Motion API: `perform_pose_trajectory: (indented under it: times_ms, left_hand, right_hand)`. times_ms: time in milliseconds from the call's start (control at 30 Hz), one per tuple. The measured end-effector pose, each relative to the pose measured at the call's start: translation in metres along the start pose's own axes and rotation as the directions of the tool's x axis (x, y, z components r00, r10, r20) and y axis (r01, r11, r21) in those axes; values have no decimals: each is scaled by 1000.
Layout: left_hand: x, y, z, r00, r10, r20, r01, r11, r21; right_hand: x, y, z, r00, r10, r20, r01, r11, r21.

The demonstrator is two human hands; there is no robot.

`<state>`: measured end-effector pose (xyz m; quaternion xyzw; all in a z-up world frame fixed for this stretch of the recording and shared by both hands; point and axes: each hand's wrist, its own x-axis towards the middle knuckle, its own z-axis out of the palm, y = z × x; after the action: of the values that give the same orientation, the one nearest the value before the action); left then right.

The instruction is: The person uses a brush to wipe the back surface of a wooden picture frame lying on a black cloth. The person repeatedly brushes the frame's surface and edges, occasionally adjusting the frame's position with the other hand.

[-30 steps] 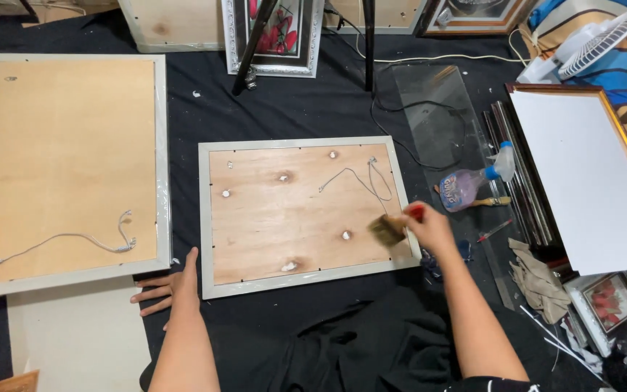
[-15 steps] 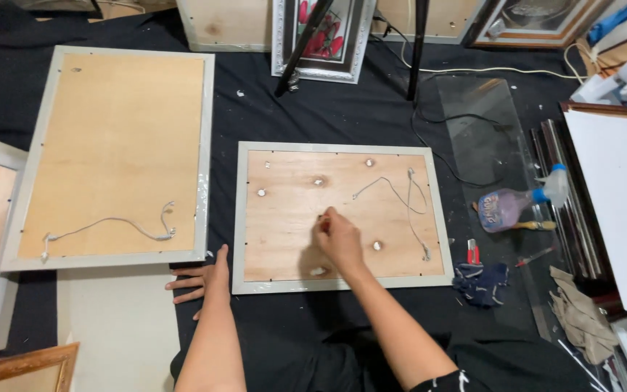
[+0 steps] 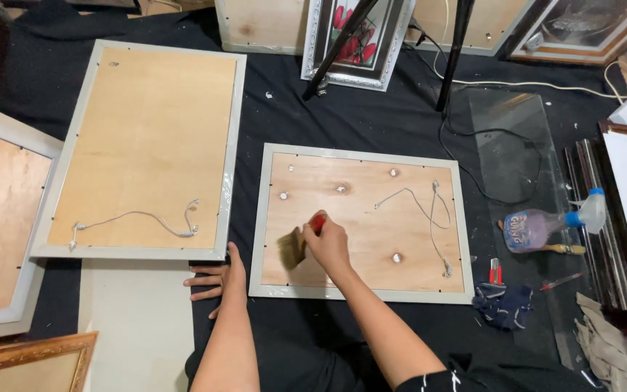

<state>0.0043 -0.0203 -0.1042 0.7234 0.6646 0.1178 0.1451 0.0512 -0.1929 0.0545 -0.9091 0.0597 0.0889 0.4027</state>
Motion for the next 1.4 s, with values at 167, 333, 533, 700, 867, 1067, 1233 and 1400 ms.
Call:
perform_pose_trajectory:
  times_ms: [167,333,533,700,867,1067,1233,1400]
  left_hand:
    - [-3,12,-21,1000,6,-6,-6,1000,23]
    - [-2,3,-9,996,-7,93,5,1000,23]
    - [-10,18,-33,998,4,-69,0,998,68]
    - [-12,17,-34,1000,-4,-27,5,1000,21]
    - [-17,24,-44,999,-17,-37,19,998,67]
    - [-17,24,-44,983,42,-181,-17,990,138]
    - [-2,3,-6,987,-63,146,45,992,122]
    - [8,9,-25,904,-148,402,109,987,120]
  right_hand:
    - [-21,-24,-3,988,-127,-93,135,988,80]
    - [-15,-31,1,948,-316,48,312,947,71]
    - [13,-25,-18,726,-537,-430,590,807,-12]
    - [-11,1,38,876,-323,358,429,862,-271]
    - [-32,-1,63,866,-358,349,465,832,-301]
    - [-19,11,76,765,-540,351,643,674,-364]
    - [-3,9,70,581,-682,444,814,475,-336]
    - [25,39,97,408,-780,475,884,208,-418]
